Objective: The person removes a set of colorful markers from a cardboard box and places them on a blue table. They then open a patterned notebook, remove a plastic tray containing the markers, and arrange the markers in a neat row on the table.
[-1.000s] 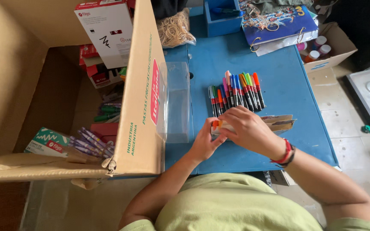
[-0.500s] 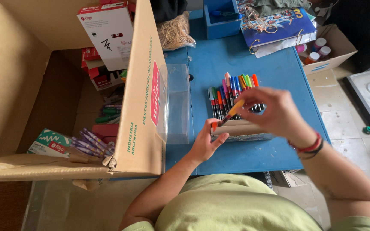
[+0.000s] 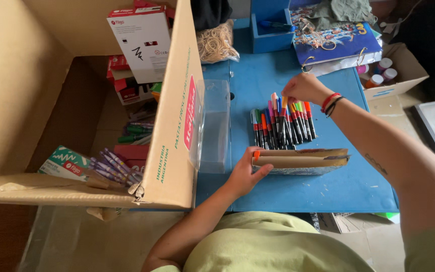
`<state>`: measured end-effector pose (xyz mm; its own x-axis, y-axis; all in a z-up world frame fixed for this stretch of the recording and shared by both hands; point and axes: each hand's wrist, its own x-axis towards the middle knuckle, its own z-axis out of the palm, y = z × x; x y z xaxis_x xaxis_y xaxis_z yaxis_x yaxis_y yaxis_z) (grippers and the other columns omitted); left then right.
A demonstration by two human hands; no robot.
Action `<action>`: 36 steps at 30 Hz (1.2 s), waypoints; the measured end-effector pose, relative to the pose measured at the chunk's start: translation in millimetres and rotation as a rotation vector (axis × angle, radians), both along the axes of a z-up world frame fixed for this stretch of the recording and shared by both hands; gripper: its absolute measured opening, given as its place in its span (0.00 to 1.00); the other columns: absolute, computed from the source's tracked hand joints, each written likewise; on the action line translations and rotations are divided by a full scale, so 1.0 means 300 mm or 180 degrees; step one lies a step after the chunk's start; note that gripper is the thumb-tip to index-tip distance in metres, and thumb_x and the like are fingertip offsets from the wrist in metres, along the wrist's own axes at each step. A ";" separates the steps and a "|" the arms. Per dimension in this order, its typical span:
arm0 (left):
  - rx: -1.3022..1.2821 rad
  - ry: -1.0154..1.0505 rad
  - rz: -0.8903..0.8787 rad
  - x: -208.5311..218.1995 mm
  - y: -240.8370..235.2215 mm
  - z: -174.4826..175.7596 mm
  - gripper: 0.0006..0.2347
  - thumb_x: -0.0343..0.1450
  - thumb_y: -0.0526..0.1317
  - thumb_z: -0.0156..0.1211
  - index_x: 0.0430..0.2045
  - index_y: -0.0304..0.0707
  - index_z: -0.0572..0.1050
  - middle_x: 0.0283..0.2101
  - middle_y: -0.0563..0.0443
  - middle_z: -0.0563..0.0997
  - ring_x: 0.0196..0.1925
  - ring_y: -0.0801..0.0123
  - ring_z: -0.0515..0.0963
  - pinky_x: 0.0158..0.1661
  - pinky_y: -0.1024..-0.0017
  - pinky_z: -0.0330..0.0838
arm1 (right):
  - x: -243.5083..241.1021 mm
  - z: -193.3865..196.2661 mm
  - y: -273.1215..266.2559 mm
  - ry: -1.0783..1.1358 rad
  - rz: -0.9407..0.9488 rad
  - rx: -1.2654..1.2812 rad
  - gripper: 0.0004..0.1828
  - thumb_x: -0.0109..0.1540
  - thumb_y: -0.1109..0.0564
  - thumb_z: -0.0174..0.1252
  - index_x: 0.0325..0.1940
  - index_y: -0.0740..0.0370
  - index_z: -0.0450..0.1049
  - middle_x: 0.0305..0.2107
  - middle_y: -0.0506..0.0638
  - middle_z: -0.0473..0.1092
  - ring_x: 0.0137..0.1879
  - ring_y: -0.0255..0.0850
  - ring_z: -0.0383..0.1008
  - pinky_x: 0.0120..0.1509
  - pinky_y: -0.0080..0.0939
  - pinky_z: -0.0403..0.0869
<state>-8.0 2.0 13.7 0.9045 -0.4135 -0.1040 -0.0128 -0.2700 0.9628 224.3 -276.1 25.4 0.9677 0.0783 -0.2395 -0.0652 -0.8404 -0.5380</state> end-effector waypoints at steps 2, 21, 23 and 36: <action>0.0017 -0.0044 0.0019 0.000 0.002 -0.003 0.29 0.68 0.66 0.59 0.58 0.51 0.64 0.54 0.32 0.75 0.61 0.32 0.74 0.60 0.38 0.67 | 0.093 -0.121 -0.042 -0.0145 0.0401 -0.0723 0.13 0.55 0.40 0.63 0.37 0.44 0.85 0.22 0.41 0.80 0.34 0.42 0.83 0.51 0.38 0.77; 0.0039 -0.0492 -0.0192 0.013 -0.003 -0.030 0.28 0.72 0.61 0.56 0.59 0.47 0.60 0.57 0.29 0.72 0.61 0.32 0.72 0.61 0.39 0.68 | -0.640 0.482 0.349 -0.0093 0.2272 0.0027 0.17 0.65 0.46 0.58 0.54 0.55 0.79 0.45 0.53 0.77 0.53 0.51 0.80 0.57 0.48 0.77; 0.0086 -0.0499 -0.0213 -0.009 -0.006 0.068 0.30 0.72 0.62 0.53 0.59 0.38 0.60 0.56 0.25 0.73 0.61 0.30 0.73 0.60 0.39 0.68 | -0.642 0.344 0.337 -0.0648 0.2479 -0.0085 0.15 0.66 0.48 0.58 0.51 0.57 0.78 0.42 0.53 0.75 0.51 0.53 0.79 0.54 0.48 0.77; 0.0074 -0.0638 -0.0129 -0.008 -0.015 -0.005 0.25 0.73 0.59 0.58 0.55 0.44 0.61 0.50 0.37 0.73 0.60 0.40 0.73 0.60 0.45 0.69 | -0.672 0.350 0.331 -0.1560 0.3050 0.0122 0.07 0.63 0.62 0.60 0.45 0.65 0.78 0.40 0.57 0.75 0.51 0.57 0.76 0.56 0.51 0.74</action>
<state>-10.3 -2.6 12.1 0.8908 -0.4495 0.0665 -0.2147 -0.2876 0.9334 22.8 -176.9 130.4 0.4894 0.8541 0.1763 0.8412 -0.4090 -0.3537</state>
